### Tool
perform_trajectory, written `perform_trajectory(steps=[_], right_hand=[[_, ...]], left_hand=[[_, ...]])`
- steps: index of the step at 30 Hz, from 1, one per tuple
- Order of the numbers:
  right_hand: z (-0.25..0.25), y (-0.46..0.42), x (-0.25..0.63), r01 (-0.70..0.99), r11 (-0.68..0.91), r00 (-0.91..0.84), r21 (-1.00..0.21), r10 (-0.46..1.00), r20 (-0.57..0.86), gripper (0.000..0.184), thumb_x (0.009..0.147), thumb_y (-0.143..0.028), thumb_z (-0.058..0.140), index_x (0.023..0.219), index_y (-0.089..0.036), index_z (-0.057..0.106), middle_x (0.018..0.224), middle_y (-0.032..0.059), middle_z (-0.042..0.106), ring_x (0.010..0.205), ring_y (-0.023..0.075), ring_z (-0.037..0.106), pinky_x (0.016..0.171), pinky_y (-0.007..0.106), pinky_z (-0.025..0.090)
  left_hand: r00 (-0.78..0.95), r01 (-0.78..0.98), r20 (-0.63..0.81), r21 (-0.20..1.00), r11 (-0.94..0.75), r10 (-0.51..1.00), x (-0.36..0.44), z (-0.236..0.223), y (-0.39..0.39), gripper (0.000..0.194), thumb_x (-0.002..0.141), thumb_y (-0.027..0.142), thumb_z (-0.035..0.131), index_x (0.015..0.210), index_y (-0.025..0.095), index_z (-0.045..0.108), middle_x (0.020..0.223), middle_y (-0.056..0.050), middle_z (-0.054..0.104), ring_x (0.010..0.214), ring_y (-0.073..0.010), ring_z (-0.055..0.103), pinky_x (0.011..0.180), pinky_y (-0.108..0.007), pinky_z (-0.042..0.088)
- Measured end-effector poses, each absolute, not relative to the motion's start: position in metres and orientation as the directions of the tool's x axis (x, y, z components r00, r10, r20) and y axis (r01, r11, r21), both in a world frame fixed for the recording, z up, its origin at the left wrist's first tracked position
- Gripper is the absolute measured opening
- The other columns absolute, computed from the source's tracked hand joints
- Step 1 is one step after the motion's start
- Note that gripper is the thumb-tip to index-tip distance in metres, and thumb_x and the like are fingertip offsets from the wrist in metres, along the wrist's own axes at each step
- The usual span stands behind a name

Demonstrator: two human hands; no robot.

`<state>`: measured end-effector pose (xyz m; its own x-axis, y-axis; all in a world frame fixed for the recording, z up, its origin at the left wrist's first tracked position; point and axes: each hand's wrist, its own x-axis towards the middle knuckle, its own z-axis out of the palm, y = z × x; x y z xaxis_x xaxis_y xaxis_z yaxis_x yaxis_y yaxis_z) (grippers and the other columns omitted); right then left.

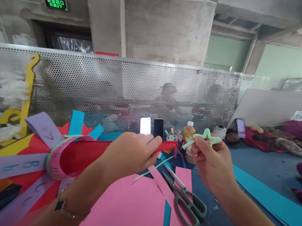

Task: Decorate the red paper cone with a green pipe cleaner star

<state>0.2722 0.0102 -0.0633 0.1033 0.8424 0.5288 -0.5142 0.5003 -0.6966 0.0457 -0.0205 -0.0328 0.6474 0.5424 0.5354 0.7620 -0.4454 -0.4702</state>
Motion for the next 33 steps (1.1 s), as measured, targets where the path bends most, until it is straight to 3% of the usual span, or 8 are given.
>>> perform_trajectory(steps=[10,20,33], right_hand=[[-0.069,0.010,0.268,-0.455,0.515,0.125,-0.726,0.844,0.521,0.041,0.072,-0.032,0.090,0.063,-0.021,0.051,0.058,-0.0064,0.051,0.051,0.0081,0.045,0.046,0.022,0.036],[-0.071,0.009,0.264,-0.500,0.466,0.102,-0.730,0.869,0.484,0.041,0.070,-0.031,0.091,0.063,-0.020,0.052,0.058,-0.0064,0.051,0.053,0.0077,0.044,0.047,0.021,0.035],[-0.076,0.009,0.260,-0.484,0.432,0.114,-0.761,0.894,0.434,0.039,0.068,-0.034,0.091,0.065,-0.021,0.055,0.059,-0.0050,0.057,0.051,0.0081,0.045,0.046,0.021,0.036]], left_hand=[[0.673,0.740,0.540,-0.496,-0.454,0.506,0.045,-0.033,-0.020,0.018,0.099,0.034,0.050,0.101,0.020,0.061,0.075,0.000,0.071,0.061,-0.0196,0.067,0.047,-0.032,0.037],[0.659,0.752,0.537,-0.457,-0.474,0.527,0.047,-0.032,-0.020,0.015,0.097,0.032,0.051,0.095,0.020,0.061,0.075,0.000,0.070,0.060,-0.0195,0.066,0.046,-0.031,0.034],[0.668,0.744,0.527,-0.472,-0.473,0.525,0.046,-0.033,-0.019,0.021,0.100,0.031,0.047,0.106,0.019,0.063,0.079,-0.002,0.071,0.062,-0.0200,0.066,0.047,-0.032,0.032]])
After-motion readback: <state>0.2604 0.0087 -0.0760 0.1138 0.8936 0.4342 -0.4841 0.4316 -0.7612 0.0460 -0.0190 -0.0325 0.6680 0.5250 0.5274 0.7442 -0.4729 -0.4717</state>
